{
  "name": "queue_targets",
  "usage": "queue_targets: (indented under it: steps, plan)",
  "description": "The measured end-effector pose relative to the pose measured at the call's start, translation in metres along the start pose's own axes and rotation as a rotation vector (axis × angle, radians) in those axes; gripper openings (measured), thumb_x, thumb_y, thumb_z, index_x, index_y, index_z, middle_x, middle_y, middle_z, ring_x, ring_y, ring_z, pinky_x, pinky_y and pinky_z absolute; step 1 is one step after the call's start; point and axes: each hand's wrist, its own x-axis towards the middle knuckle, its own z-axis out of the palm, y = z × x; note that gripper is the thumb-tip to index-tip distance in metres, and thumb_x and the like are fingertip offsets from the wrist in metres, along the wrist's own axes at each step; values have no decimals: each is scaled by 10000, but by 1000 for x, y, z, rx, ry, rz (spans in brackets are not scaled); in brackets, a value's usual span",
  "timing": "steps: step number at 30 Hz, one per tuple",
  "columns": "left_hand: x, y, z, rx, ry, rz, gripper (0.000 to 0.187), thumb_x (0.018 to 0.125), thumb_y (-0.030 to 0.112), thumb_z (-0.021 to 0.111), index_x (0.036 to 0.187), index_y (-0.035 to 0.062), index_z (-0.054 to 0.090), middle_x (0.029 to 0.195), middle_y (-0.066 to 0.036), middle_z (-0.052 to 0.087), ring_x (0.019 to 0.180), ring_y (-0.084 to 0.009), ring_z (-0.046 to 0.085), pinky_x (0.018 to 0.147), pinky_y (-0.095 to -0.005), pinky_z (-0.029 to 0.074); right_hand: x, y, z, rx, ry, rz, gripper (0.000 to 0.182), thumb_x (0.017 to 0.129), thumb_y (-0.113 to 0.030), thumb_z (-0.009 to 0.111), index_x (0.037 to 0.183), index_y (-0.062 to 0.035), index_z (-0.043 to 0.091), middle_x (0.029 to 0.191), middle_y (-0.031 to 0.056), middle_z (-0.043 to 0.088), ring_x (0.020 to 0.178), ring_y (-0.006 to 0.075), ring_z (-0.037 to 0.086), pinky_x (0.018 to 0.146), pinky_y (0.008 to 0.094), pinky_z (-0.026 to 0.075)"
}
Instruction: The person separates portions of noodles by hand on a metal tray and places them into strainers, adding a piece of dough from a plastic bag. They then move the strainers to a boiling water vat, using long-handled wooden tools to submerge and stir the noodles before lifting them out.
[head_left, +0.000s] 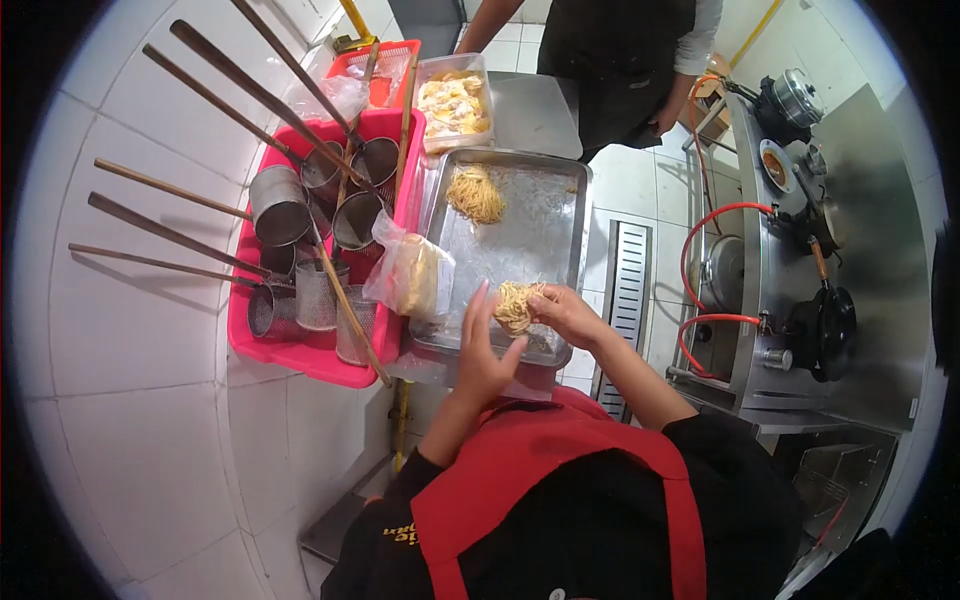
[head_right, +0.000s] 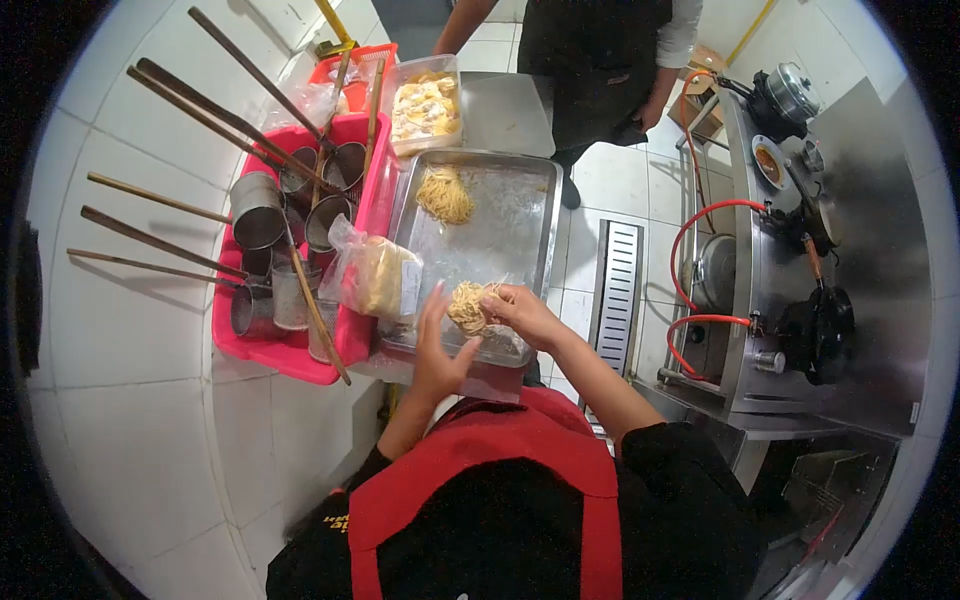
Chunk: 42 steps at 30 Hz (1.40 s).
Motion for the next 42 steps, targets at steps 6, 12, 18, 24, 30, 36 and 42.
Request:
queue_targets:
  steps: [6,12,18,24,30,36,42]
  plan:
    - [19,-28,-1,77,-155,-238,422,710,188,696,1032,20,481,936,-99,566,865,-146,549,728,-277,447,2,-5,5,-201,128,-132,175,857,-214,516,874,-40,533,847,32,567,760,82,515,670,235,426]
    - [20,-40,-8,-105,-321,-590,437,712,324,685,988,34,508,937,-101,576,839,-152,561,657,-289,457,-3,-1,13,366,229,-2,166,883,-225,455,949,-77,488,871,15,547,763,109,542,647,248,458]
    - [10,-45,5,-897,-36,-775,384,874,375,468,965,6,526,815,-50,580,743,-103,552,644,-238,445,10,3,16,464,245,56,225,863,-259,488,1012,-91,470,860,5,545,739,138,550,577,249,448]
    - [13,-69,2,-196,-62,-589,320,919,297,382,1031,13,479,789,-35,568,754,-89,527,669,-243,432,3,-18,22,-849,-15,-210,388,692,-305,663,948,-39,543,834,105,556,703,231,558,653,323,430]
    - [10,-45,-2,-628,-133,-571,213,860,169,508,1007,18,480,851,-26,545,773,-78,505,685,-233,418,13,-7,5,-785,91,-264,238,748,-234,599,845,-17,606,868,134,581,733,231,578,684,308,440]
    - [12,-54,8,-721,266,-459,229,808,97,543,1005,2,476,875,-29,538,796,-77,493,709,-222,406,-2,-37,18,-548,-17,-139,181,766,-178,573,861,-25,590,756,88,575,702,162,560,642,288,440]
    - [20,-62,-10,-319,189,-489,199,821,126,546,976,9,505,861,-44,538,805,-87,495,716,-219,405,3,-37,3,-857,9,-45,215,835,-232,504,800,-30,570,714,22,568,647,109,490,610,263,404]
